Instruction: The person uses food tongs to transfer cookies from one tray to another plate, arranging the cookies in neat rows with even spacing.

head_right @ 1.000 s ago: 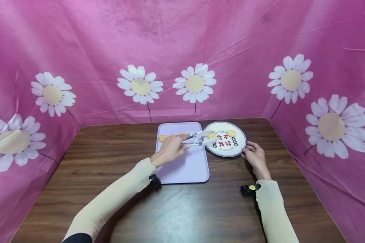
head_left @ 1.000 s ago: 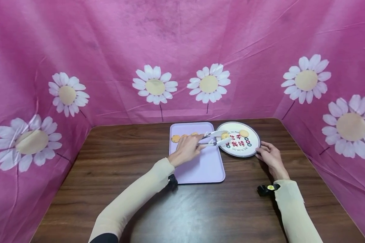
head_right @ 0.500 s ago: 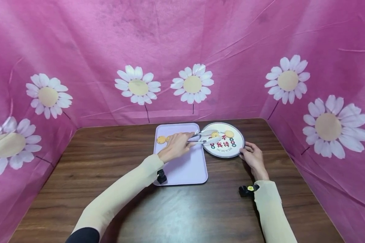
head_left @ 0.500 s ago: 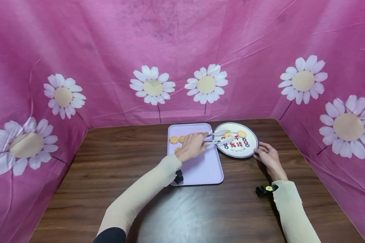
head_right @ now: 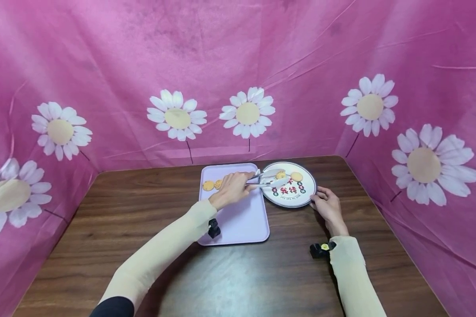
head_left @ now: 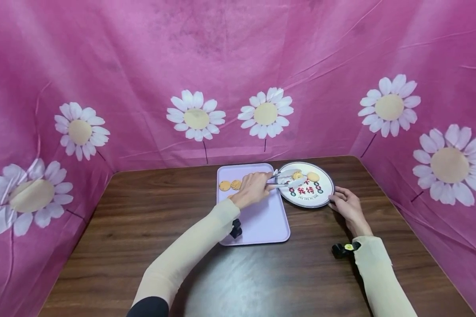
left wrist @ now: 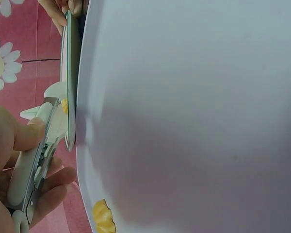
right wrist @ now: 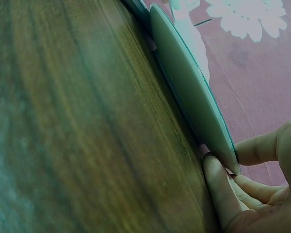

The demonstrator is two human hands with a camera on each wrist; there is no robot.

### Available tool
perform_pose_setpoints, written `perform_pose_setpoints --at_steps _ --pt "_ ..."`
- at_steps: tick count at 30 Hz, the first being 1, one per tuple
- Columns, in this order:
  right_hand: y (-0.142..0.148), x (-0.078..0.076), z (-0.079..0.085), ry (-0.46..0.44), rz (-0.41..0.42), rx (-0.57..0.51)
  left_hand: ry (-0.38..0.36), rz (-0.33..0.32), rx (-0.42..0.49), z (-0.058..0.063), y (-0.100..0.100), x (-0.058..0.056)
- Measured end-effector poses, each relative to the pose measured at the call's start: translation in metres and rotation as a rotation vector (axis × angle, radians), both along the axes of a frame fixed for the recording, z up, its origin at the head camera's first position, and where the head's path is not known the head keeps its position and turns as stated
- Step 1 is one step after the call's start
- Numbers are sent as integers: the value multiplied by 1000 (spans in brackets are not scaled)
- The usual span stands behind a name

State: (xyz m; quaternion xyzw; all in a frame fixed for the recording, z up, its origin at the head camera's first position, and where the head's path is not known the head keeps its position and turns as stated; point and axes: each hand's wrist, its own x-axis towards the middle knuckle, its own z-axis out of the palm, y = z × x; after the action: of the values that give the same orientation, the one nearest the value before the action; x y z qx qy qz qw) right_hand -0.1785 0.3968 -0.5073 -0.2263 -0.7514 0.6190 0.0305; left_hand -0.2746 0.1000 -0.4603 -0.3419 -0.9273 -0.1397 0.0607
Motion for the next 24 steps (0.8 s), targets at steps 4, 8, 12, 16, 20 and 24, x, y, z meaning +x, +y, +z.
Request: perform_pose_setpoints --at_steps 4,8,12,16,20,24 --pt "-1 0 -2 11 4 -15 -11 5 -2 -1 1 -1" --pt "-2 -1 -3 12 2 -11 -14 7 7 -3 1 -2" --pt "-2 -1 -3 -2 -1 15 -7 13 4 -3 3 -3" --pt "-1 -2 -3 -1 -12 14 -5 15 5 -4 4 -4" --pt "0 -2 -3 3 -18 9 5 8 10 -4 4 -4" --pt "0 -2 -3 -10 -15 22 4 -5 29 -3 3 -4"
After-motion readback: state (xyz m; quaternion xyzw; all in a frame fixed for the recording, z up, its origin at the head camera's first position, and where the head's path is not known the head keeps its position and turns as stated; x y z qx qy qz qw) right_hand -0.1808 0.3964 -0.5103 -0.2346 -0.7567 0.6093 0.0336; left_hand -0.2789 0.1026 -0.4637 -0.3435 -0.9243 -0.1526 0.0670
